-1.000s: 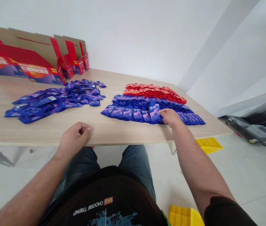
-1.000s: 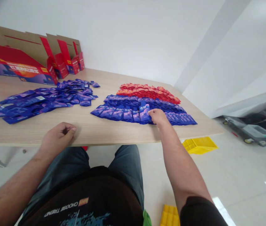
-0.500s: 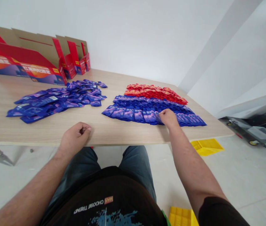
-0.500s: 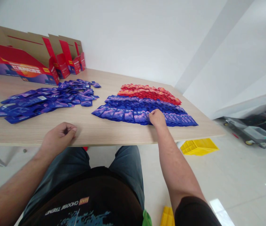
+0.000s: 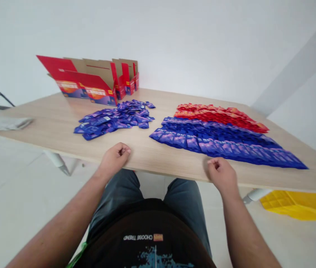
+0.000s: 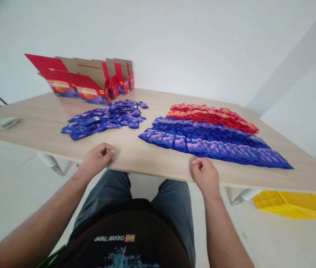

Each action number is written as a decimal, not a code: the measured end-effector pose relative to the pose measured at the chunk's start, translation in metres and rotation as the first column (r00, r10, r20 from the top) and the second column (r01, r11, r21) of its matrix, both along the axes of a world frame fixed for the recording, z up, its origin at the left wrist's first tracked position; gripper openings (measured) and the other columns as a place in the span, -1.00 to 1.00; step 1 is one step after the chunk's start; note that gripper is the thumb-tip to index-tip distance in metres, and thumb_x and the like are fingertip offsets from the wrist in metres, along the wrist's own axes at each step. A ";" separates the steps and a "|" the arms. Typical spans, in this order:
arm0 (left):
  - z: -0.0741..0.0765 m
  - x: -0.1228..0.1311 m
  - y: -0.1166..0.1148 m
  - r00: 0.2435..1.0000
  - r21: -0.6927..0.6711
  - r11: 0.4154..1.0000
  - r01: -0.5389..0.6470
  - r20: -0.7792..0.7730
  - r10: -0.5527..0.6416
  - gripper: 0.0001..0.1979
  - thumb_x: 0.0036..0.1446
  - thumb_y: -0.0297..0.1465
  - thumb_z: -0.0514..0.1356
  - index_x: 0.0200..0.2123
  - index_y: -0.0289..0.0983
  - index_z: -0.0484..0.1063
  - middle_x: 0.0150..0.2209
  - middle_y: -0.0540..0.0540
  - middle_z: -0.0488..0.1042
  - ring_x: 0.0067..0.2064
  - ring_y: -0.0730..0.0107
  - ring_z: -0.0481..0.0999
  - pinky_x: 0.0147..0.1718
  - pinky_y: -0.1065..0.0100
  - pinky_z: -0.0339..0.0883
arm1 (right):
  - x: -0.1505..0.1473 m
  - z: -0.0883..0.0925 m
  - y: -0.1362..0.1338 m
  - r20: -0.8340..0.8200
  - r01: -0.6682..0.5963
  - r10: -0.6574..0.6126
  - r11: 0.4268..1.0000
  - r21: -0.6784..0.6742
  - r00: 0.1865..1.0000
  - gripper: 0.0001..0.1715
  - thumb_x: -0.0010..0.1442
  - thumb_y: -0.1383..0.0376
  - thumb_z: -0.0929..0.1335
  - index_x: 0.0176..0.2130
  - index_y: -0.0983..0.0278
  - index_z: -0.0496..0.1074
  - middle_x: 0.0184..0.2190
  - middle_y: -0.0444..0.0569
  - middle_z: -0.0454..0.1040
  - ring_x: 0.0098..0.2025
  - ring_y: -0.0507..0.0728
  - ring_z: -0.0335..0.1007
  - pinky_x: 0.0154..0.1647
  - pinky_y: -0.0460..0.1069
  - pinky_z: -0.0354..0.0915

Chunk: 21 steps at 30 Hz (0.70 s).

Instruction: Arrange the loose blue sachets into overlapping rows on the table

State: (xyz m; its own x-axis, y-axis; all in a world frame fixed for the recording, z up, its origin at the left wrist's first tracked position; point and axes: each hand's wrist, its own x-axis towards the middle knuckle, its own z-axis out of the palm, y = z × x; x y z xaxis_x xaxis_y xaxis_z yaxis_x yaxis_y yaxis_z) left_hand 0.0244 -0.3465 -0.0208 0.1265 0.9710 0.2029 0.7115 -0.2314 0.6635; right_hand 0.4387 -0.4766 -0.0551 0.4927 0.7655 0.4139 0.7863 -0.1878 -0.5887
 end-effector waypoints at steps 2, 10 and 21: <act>-0.001 -0.016 0.006 0.997 0.044 0.997 -0.059 -0.053 0.061 -0.69 0.17 -0.07 0.11 -0.29 -0.15 0.48 -0.36 -0.09 0.59 -0.31 0.17 0.57 -0.26 0.22 0.42 | 0.001 -0.003 0.002 0.042 0.002 -0.002 1.000 0.002 0.999 -0.66 0.16 -0.03 0.29 -0.36 0.15 0.45 -0.46 0.01 0.45 -0.35 0.26 0.37 -0.18 0.13 0.27; 0.005 -0.084 0.060 0.923 0.257 0.923 -0.285 -0.188 0.337 -0.71 0.14 -0.33 0.15 -0.10 -0.25 0.54 0.00 -0.38 0.60 0.19 -0.19 0.52 0.29 -0.07 0.31 | 0.002 -0.003 0.003 0.078 0.023 -0.019 0.999 -0.045 0.997 -0.65 0.15 -0.04 0.28 -0.37 0.15 0.44 -0.47 0.02 0.44 -0.35 0.26 0.35 -0.24 0.12 0.23; 0.037 -0.107 0.086 0.730 0.295 0.955 -0.008 -0.651 0.207 -0.63 0.41 -0.21 0.00 -0.05 -0.28 0.52 -0.02 -0.27 0.53 0.14 -0.14 0.46 0.09 0.00 0.40 | -0.005 -0.004 0.004 0.076 -0.018 0.016 1.000 0.026 0.997 -0.72 0.22 0.03 0.27 -0.35 0.13 0.40 -0.42 0.01 0.46 -0.31 0.25 0.38 -0.16 0.12 0.30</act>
